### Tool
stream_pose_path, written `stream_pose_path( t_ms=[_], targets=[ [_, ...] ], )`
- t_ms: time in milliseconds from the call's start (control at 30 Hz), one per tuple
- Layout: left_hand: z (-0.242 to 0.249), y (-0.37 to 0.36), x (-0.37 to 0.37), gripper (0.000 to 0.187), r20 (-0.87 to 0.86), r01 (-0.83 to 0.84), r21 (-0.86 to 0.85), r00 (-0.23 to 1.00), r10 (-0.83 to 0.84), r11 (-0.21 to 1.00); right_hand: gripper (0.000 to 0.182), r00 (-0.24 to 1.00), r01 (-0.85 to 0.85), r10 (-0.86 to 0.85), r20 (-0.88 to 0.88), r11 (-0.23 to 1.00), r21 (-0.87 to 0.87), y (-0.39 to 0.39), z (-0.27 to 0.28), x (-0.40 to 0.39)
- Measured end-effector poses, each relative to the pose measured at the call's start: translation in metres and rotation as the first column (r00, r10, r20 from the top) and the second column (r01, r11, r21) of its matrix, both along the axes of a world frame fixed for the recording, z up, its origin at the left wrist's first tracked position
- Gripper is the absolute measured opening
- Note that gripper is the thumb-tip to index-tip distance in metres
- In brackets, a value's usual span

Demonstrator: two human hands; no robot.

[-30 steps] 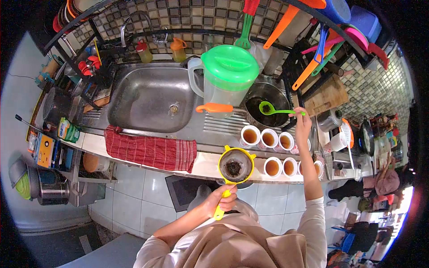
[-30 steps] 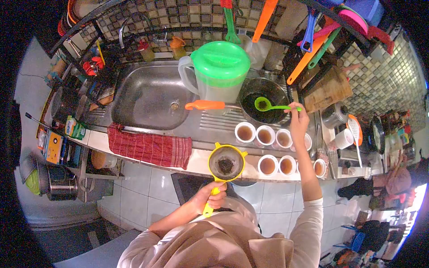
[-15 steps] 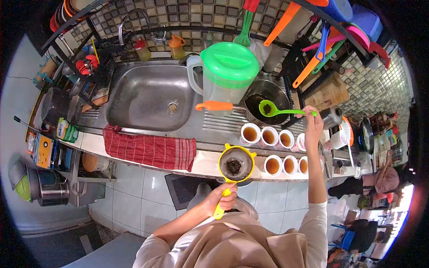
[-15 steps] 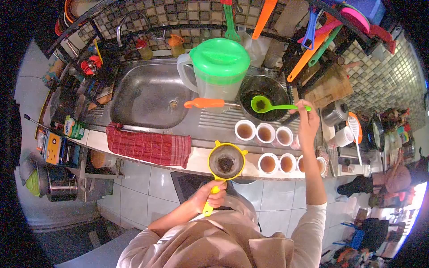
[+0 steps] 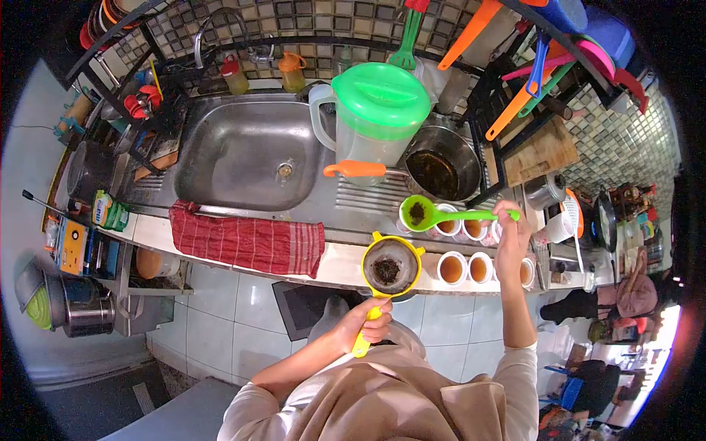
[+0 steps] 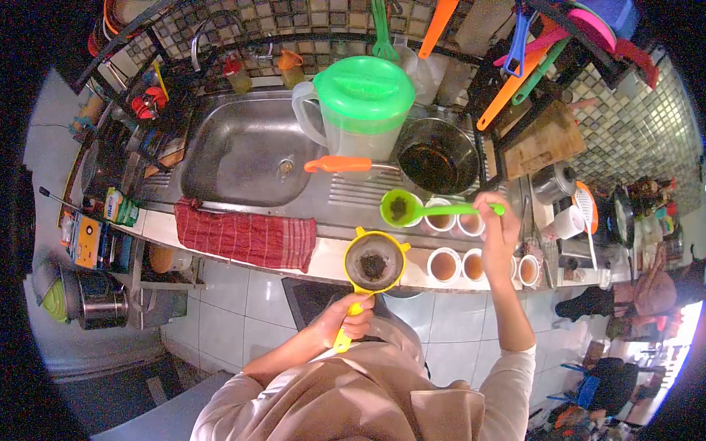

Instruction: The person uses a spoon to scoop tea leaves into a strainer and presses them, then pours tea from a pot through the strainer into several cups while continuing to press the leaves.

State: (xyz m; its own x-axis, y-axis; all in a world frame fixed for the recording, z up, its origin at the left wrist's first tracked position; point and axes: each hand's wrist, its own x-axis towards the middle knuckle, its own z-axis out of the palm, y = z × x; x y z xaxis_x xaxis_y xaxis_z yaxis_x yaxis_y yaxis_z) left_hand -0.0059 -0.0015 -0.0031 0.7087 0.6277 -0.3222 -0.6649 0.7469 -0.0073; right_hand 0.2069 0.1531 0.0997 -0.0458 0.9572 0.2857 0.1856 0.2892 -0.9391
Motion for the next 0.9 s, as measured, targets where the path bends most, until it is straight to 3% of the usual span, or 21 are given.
stream_pose_path(
  t_ms=[100, 167, 300, 367, 400, 433, 500, 567, 667, 700, 767, 900],
  targets=[
    [-0.002, 0.000, 0.000, 0.022, 0.003, -0.002, 0.003, 1.000, 0.002, 1.000, 0.013, 0.986, -0.142, 0.145, -0.077, 0.989, 0.046, -0.010, -0.006, -0.008],
    [-0.002, 0.000, 0.000, 0.022, 0.002, -0.005, 0.012, 1.000, 0.005, 1.000, 0.015, 0.987, -0.155, 0.157, -0.036, 0.987, 0.041, -0.014, -0.015, -0.006],
    [0.001, 0.000, 0.000, 0.023, -0.015, 0.000, 0.006, 1.000, 0.000, 1.000, 0.016, 0.956, -0.250, 0.245, -0.158, 0.968, -0.011, -0.028, -0.023, -0.012],
    [0.001, 0.000, -0.001, 0.023, -0.028, 0.000, 0.005, 1.000, 0.000, 1.000, 0.016, 0.942, -0.322, 0.324, -0.087, 0.946, 0.033, -0.032, -0.029, -0.012],
    [0.001, 0.000, -0.001, 0.023, -0.020, 0.000, 0.009, 1.000, 0.000, 1.000, 0.017, 0.949, -0.314, 0.305, 0.078, 0.937, 0.152, -0.031, -0.027, -0.014],
    [0.001, 0.000, -0.001, 0.023, -0.011, -0.001, 0.014, 1.000, 0.001, 1.000, 0.017, 0.949, -0.314, 0.305, 0.078, 0.937, 0.151, -0.033, -0.025, -0.014],
    [0.001, 0.000, -0.001, 0.023, -0.011, 0.000, 0.010, 1.000, 0.000, 1.000, 0.016, 0.894, -0.418, 0.355, 0.274, 0.880, 0.224, -0.038, -0.024, -0.014],
    [0.001, -0.001, -0.001, 0.023, -0.010, 0.001, 0.007, 1.000, -0.001, 1.000, 0.012, 0.878, -0.443, 0.362, 0.315, 0.862, 0.246, -0.042, -0.022, -0.015],
    [0.001, 0.000, -0.002, 0.023, -0.004, 0.005, 0.002, 1.000, -0.005, 1.000, 0.012, 0.628, -0.754, 0.325, 0.707, 0.477, 0.451, -0.045, -0.011, -0.019],
    [0.002, 0.000, -0.002, 0.023, -0.011, 0.006, -0.002, 1.000, -0.006, 1.000, 0.012, 0.628, -0.754, 0.325, 0.707, 0.478, 0.450, -0.049, -0.008, -0.022],
    [0.002, 0.000, -0.002, 0.023, -0.018, 0.009, -0.007, 1.000, -0.009, 1.000, 0.013, 0.492, -0.857, 0.198, 0.848, 0.283, 0.431, -0.059, -0.005, -0.023],
    [0.001, 0.000, -0.002, 0.023, -0.009, 0.004, -0.002, 1.000, -0.004, 1.000, 0.015, 0.476, -0.869, 0.163, 0.864, 0.237, 0.434, -0.063, -0.009, -0.021]
  ],
)
